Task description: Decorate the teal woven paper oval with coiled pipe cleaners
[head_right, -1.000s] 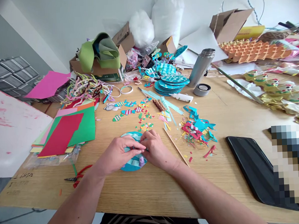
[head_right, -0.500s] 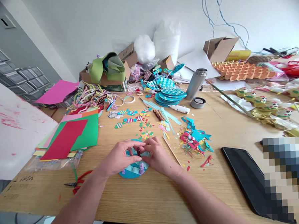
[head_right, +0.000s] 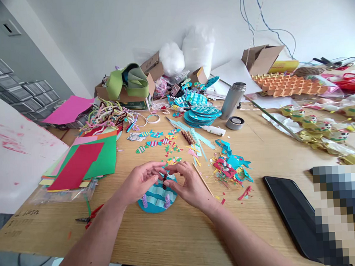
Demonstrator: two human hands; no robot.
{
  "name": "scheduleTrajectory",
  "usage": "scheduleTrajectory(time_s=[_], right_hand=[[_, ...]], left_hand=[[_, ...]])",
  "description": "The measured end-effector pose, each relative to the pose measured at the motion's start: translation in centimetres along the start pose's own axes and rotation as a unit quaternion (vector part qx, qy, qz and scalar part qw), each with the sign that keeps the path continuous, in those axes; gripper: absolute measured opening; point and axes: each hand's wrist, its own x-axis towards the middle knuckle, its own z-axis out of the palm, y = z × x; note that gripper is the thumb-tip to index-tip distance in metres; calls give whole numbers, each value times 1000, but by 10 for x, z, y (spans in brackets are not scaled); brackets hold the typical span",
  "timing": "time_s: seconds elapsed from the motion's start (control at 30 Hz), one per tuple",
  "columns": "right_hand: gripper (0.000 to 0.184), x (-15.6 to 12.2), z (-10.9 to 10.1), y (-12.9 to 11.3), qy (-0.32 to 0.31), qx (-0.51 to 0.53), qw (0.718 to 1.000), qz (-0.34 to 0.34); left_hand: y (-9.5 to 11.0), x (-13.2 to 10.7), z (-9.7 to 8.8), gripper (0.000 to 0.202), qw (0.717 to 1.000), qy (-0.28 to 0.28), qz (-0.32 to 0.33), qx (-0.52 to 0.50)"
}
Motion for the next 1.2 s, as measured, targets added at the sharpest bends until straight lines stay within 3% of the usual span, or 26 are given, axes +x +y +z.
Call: scheduleTrajectory(time_s=[0.17,0.33,0.43,0.53,0.6,0.73,0.87,1.2], right_hand=[[14,1,7,-5,13,25,1000,2],[10,2,10,-10,8,30,999,4],[6,2,10,-9,2,27,1000,-6],[5,0,9,-6,-12,12,1000,-23],[6,-1,9,-4,-18,-1,999,-33],[6,-3,8,-3,-27,-12,998,-52],[9,-4,8,-5,-31,-13,997,-72],[15,-6,7,-7,-55,-12,993,-107]], left_hand=[[-7,4,-2,22,1000,15,-20,-17],[-13,11,-6,19,998,-25,-50,15],[-13,15,-10,17,988,-36,-16,149],[-13,20,-13,21,944,-41,35,326],[-12,24,-13,21,924,-66,50,372],[-12,30,-9,13,918,-130,56,369],[-17,34,-5,4,912,-156,80,371],[-31,38,-3,5,912,-151,101,367]])
